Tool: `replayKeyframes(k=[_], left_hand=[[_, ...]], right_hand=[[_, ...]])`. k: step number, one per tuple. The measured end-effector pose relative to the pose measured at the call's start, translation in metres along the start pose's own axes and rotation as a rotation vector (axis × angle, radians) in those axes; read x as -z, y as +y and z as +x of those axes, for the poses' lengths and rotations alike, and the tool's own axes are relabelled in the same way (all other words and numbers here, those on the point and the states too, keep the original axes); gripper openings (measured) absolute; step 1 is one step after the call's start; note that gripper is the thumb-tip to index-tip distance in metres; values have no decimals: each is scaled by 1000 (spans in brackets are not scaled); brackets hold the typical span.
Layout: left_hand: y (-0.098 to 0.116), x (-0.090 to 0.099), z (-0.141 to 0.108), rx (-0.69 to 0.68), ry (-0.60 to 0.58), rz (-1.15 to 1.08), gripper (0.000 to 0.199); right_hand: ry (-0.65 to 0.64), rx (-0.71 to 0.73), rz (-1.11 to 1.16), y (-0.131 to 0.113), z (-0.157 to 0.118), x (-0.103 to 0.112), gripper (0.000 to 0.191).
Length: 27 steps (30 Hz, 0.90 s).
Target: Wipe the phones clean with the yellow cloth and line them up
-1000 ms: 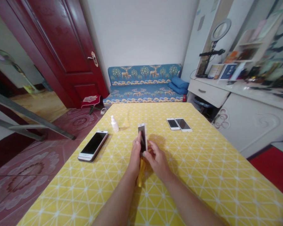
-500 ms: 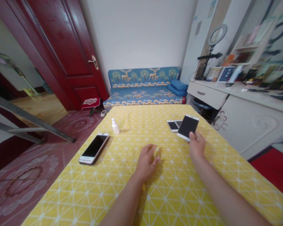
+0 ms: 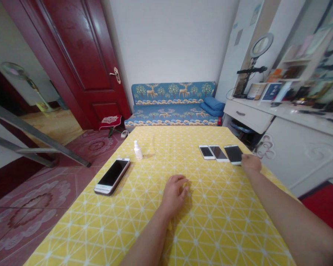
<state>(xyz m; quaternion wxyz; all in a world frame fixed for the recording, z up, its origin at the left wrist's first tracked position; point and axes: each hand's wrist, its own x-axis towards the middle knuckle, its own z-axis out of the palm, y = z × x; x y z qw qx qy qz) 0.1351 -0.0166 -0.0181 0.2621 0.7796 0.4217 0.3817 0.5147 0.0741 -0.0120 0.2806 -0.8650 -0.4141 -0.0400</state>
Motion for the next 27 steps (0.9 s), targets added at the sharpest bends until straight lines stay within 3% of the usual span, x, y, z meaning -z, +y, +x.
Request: replayKeyframes(k=[7, 14, 22, 27], left_hand=[[-2, -2, 1, 1, 10, -29, 26], [-2, -1, 1, 2, 17, -46, 27], [-3, -2, 2, 8, 19, -65, 25], [-1, -1, 3, 11, 28, -60, 25]], right_hand=[[-135, -37, -100, -12, -1, 1, 45], [-232, 279, -160, -31, -43, -7, 89], [-223, 232, -194, -34, -49, -17, 77], [-97, 232, -129, -48, -74, -12, 67]])
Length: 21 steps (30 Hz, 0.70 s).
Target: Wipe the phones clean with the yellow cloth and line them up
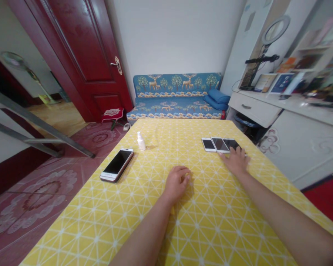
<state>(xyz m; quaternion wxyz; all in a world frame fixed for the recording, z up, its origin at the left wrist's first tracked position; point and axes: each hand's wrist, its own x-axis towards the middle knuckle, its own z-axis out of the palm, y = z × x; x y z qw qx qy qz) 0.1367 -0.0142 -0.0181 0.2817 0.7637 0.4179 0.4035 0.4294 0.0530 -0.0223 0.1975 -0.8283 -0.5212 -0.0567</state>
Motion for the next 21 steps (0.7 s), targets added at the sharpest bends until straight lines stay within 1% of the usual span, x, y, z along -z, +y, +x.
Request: replayKeyframes(k=[2, 4, 5, 6, 8, 10, 12, 14, 15, 16, 18, 21], left_hand=[[2, 1, -1, 4, 2, -4, 25], [4, 1, -1, 42, 23, -36, 26], [4, 0, -2, 78, 45, -76, 28], [4, 0, -2, 123, 72, -140, 31], [2, 0, -3, 213, 149, -327, 36], [0, 1, -4, 296, 245, -543, 39], [-2, 2, -3, 384, 363, -738, 41], [-2, 4, -3, 465, 459, -917, 43], [-2, 5, -2, 492, 485, -995, 43], [-2, 6, -2, 508, 497, -1058, 44], [0, 7, -2, 506, 484, -1116, 43], [2, 8, -2, 472, 434, -1054, 43]], right_hand=[[64, 101, 140, -15, -21, 2, 63], [67, 259, 361, -33, -51, 3, 60], [27, 335, 480, -42, -69, 4, 59], [-24, 381, 580, -52, -87, 5, 58], [-153, 403, 717, -72, -123, 11, 56], [-279, 391, 802, -90, -153, 20, 56], [-374, 370, 835, -106, -175, 30, 57], [-419, 361, 825, -118, -189, 37, 62], [-430, 375, 803, -123, -194, 39, 66], [-431, 405, 772, -126, -199, 39, 72], [-431, 495, 680, -131, -207, 38, 81], [-446, 594, 531, -134, -214, 34, 87]])
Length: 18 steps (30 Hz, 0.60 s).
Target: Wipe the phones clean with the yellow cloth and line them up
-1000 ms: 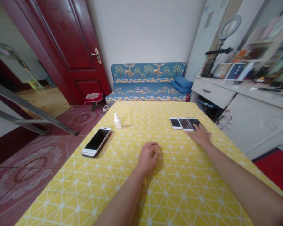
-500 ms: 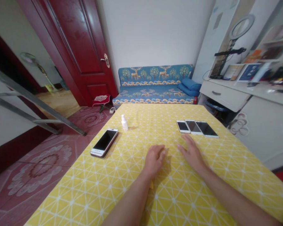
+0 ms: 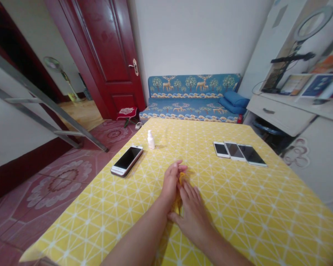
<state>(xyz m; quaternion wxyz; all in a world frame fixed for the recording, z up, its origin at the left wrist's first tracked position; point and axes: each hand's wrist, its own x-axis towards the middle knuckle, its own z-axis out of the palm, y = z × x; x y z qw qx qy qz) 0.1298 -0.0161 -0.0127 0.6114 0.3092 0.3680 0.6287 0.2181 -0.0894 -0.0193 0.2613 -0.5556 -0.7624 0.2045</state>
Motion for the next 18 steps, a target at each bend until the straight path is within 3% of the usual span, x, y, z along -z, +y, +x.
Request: replayKeyframes(k=[7, 18], left_hand=[[0, 2, 9, 1, -25, 107, 45], [2, 11, 19, 15, -66, 122, 41]], right_hand=[[-65, -21, -67, -3, 6, 0, 78], [23, -3, 3, -5, 14, 5, 69]])
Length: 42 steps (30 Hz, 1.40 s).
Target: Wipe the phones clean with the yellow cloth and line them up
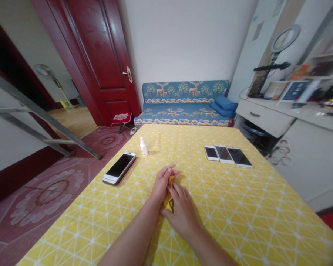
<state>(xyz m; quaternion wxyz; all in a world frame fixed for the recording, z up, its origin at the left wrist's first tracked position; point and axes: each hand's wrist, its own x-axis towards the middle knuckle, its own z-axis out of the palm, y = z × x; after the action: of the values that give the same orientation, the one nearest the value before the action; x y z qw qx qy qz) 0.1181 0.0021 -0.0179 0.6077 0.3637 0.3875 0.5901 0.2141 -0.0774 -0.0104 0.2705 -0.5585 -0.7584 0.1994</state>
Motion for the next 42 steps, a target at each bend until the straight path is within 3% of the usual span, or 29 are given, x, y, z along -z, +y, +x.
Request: replayKeyframes(k=[13, 42], left_hand=[[1, -1, 1, 22, -8, 4, 40], [1, -2, 2, 52, 7, 49, 38]], right_hand=[[70, 13, 74, 2, 4, 2, 58], [25, 8, 118, 3, 3, 6, 60]])
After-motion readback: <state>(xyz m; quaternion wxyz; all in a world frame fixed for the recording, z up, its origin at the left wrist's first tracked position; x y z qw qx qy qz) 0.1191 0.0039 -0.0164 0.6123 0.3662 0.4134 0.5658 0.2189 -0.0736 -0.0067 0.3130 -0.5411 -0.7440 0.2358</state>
